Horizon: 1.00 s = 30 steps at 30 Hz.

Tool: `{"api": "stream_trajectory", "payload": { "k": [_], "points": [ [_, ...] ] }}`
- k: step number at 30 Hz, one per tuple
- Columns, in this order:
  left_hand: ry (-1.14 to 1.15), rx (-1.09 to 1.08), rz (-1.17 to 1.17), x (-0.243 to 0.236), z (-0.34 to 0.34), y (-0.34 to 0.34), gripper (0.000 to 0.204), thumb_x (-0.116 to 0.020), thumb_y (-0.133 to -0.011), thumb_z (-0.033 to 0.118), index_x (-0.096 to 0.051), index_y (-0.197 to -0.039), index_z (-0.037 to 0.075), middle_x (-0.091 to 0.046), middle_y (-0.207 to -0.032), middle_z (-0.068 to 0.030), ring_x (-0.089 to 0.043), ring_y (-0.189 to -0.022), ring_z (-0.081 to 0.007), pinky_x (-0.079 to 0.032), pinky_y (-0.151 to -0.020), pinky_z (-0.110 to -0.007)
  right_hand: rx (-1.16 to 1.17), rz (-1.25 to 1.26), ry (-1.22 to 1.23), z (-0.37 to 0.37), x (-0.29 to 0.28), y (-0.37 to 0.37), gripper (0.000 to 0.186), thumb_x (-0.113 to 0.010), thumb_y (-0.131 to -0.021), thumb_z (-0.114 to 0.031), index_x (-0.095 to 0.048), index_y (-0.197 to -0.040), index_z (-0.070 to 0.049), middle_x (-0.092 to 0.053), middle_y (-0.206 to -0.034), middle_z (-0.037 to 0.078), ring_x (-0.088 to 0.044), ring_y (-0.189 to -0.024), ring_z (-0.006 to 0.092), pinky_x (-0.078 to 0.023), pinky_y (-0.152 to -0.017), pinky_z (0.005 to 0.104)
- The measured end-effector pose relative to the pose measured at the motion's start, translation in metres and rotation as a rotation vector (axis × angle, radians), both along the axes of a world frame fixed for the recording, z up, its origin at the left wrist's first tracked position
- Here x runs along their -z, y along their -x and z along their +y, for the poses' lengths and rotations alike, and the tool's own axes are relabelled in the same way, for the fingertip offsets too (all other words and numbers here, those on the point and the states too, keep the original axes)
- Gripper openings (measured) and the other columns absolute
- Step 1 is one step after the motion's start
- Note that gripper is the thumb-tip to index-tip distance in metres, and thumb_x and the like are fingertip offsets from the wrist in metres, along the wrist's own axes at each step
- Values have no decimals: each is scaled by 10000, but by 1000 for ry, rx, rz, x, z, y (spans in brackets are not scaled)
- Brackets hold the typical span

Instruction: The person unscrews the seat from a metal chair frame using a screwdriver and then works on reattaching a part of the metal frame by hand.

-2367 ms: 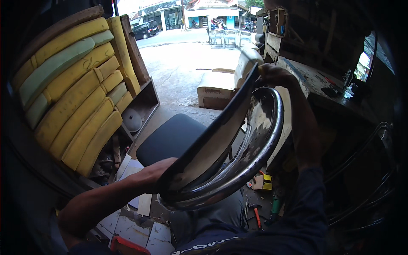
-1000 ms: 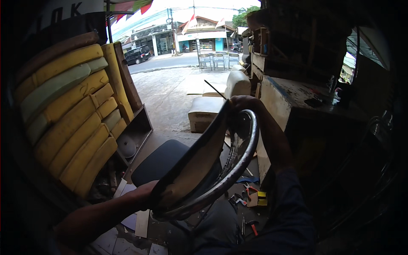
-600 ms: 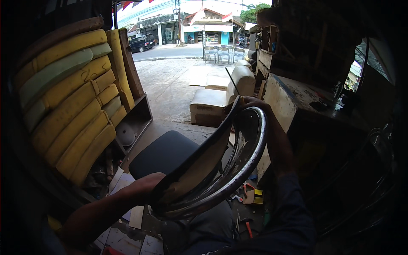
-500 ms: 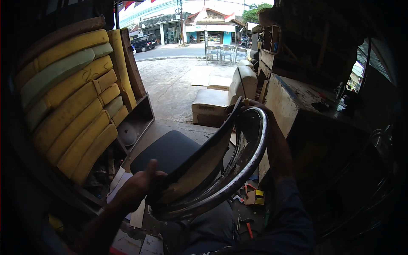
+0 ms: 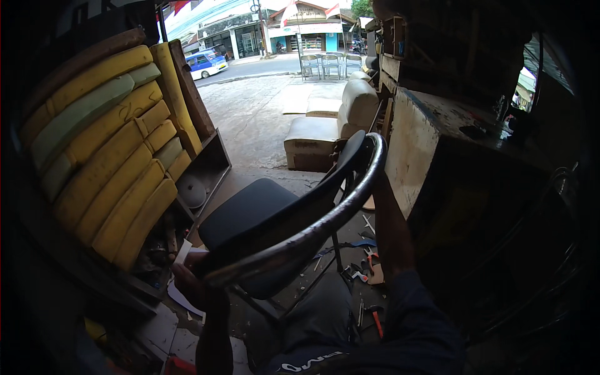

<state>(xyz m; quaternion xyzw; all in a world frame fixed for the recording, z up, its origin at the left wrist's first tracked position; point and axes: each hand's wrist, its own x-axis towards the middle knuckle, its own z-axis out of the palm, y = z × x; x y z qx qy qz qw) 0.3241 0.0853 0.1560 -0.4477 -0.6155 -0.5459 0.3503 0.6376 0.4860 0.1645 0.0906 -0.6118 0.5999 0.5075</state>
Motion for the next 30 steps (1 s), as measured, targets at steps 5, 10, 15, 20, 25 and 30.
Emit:
{"api": "stream_trajectory", "payload": {
  "k": [5, 10, 15, 20, 25, 30],
  "points": [
    [-91, -168, 174, 13, 13, 55, 605, -522, -1065, 403, -429, -1455, -50, -650, -1178, -199, -649, -996, -356, -528, -867, -447, -51, 140, 413, 26, 36, 14, 362, -455, -1100, -361, -563, -1317, -92, -639, -1150, 61, -634, -1089, 169, -547, -921, 349],
    [-67, -111, 184, 6, -5, 105, 579, -484, -1075, 424, -467, -1440, -24, -603, -1307, -237, -625, -1113, -367, -484, -1021, -474, 255, 93, 373, -39, 16, 46, 377, -452, -1099, -417, -579, -1275, -109, -633, -1079, 23, -633, -989, 106, -553, -838, 279],
    [-166, 110, 32, -17, 35, 161, 619, -503, -1059, 475, -486, -1425, -24, -534, -1406, -218, -554, -1280, -331, -453, -1084, -438, 448, 50, 195, 5, 34, 41, 352, -504, -1077, -419, -602, -1205, -106, -641, -968, 6, -638, -853, 100, -548, -719, 289],
    [-148, 76, 184, -48, 56, 221, 587, -563, -1034, 440, -511, -1381, -31, -586, -1334, -211, -594, -1236, -328, -484, -1058, -408, 992, -154, -230, -55, 11, 77, 326, -552, -1066, -352, -633, -1131, -43, -640, -901, 28, -626, -825, 105, -524, -696, 314],
    [-51, -54, 431, -65, 45, 305, 600, -613, -1009, 381, -487, -1416, -42, -593, -1344, -236, -630, -1205, -348, -501, -1059, -428, 502, -115, 207, -145, -40, 94, 341, -570, -1061, -374, -657, -979, -54, -591, -756, 42, -616, -699, 138, -478, -620, 319],
    [-28, -70, 434, -62, 51, 320, 591, -586, -1021, 393, -498, -1419, -35, -607, -1326, -220, -632, -1195, -324, -503, -1042, -413, 680, -16, 24, -207, -46, 112, 424, -610, -1045, -303, -650, -1275, 51, -723, -1050, 174, -692, -1029, 189, -522, -893, 311]
  ]
}}
